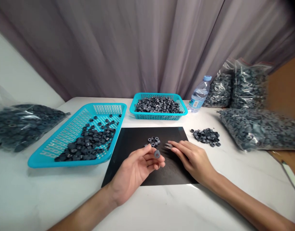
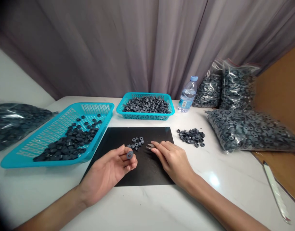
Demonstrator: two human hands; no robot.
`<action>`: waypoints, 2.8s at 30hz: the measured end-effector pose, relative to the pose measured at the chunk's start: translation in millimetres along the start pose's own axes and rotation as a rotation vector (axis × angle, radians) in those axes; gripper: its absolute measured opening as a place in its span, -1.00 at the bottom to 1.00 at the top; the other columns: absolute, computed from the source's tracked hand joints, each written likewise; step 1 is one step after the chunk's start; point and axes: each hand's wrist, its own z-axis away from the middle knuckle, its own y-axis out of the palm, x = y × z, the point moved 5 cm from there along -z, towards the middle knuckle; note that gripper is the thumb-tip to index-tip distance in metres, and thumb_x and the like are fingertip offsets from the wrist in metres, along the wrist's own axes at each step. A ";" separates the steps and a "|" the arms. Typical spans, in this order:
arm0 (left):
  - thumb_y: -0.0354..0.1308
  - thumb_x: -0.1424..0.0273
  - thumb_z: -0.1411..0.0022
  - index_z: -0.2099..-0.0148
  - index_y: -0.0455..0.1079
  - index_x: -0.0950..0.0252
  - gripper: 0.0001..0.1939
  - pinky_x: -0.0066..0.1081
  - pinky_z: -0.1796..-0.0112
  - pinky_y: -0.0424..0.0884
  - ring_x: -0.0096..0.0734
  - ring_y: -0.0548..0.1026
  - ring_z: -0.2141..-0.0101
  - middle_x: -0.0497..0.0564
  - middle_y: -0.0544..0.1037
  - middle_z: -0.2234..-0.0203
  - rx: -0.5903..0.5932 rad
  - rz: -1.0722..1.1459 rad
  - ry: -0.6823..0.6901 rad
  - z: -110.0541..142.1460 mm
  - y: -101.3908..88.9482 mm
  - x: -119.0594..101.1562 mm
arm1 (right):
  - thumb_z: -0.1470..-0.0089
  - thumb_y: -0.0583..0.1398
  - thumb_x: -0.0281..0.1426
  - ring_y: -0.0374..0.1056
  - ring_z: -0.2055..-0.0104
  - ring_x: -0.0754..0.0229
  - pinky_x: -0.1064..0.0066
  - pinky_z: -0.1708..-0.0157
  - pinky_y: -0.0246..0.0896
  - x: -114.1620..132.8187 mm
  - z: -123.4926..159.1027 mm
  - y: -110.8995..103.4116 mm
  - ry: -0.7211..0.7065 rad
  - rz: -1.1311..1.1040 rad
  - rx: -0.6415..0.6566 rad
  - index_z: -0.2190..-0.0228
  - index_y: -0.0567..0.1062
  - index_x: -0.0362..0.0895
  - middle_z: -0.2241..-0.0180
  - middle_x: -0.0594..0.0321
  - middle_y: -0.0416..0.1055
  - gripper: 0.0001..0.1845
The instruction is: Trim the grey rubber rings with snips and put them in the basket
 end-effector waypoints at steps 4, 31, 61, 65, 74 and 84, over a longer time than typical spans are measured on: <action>0.29 0.41 -0.29 0.33 0.56 0.39 -0.85 -0.50 0.27 0.46 -0.40 0.57 0.35 0.07 0.62 0.41 0.042 -0.078 0.035 1.4 0.7 -0.3 | -0.45 0.01 -0.29 0.48 0.32 0.15 0.33 0.32 0.38 -2.1 1.2 1.1 0.017 0.006 0.019 -0.05 0.53 -0.20 0.33 0.13 0.54 -0.61; 0.32 0.24 -0.28 0.24 0.47 0.32 -0.76 -0.50 0.31 0.32 -0.48 0.49 0.37 -0.01 0.58 0.43 0.123 -0.514 0.061 -0.7 3.8 4.7 | -0.36 0.15 -0.28 0.19 0.51 0.24 0.41 0.56 0.10 26.9 15.2 -28.3 -0.031 -0.458 -0.224 -0.01 0.51 -0.11 0.51 0.31 0.24 -0.72; 0.38 0.40 -0.21 0.17 0.62 0.26 -0.87 -0.40 0.11 0.47 -0.30 0.59 0.22 0.03 0.66 0.30 0.104 -0.828 0.295 4.4 4.1 -9.9 | -0.21 0.29 -0.20 0.30 0.48 0.28 0.48 0.52 0.26 27.5 12.6 -5.1 0.402 -0.893 0.051 0.33 0.58 -0.13 0.45 0.24 0.46 -0.77; 0.35 0.38 -0.23 0.15 0.63 0.27 -0.86 -0.40 0.10 0.47 -0.25 0.61 0.19 0.07 0.69 0.27 0.096 -0.838 0.266 4.0 4.4 -8.5 | -0.19 0.31 -0.18 0.27 0.49 0.30 0.49 0.50 0.28 26.6 15.0 -4.0 0.431 -0.911 0.057 0.30 0.55 -0.11 0.47 0.29 0.40 -0.76; 0.30 0.31 -0.30 0.12 0.64 0.23 -0.84 -0.41 0.11 0.47 -0.25 0.59 0.18 0.05 0.66 0.23 0.115 -1.062 0.360 4.4 3.5 -13.0 | -0.17 0.33 -0.23 0.29 0.49 0.31 0.51 0.53 0.23 30.2 14.7 -7.5 0.472 -0.915 -0.018 0.28 0.51 -0.09 0.43 0.31 0.42 -0.80; 0.25 0.28 -0.33 0.15 0.62 0.25 -0.82 -0.44 0.17 0.44 -0.32 0.57 0.25 0.02 0.63 0.29 0.185 -1.204 0.410 3.7 5.8 -15.0 | -0.22 0.28 -0.45 0.41 0.47 0.28 0.49 0.51 0.33 35.7 13.3 -16.3 0.238 -0.766 -0.047 0.06 0.62 -0.03 0.35 0.25 0.60 -0.75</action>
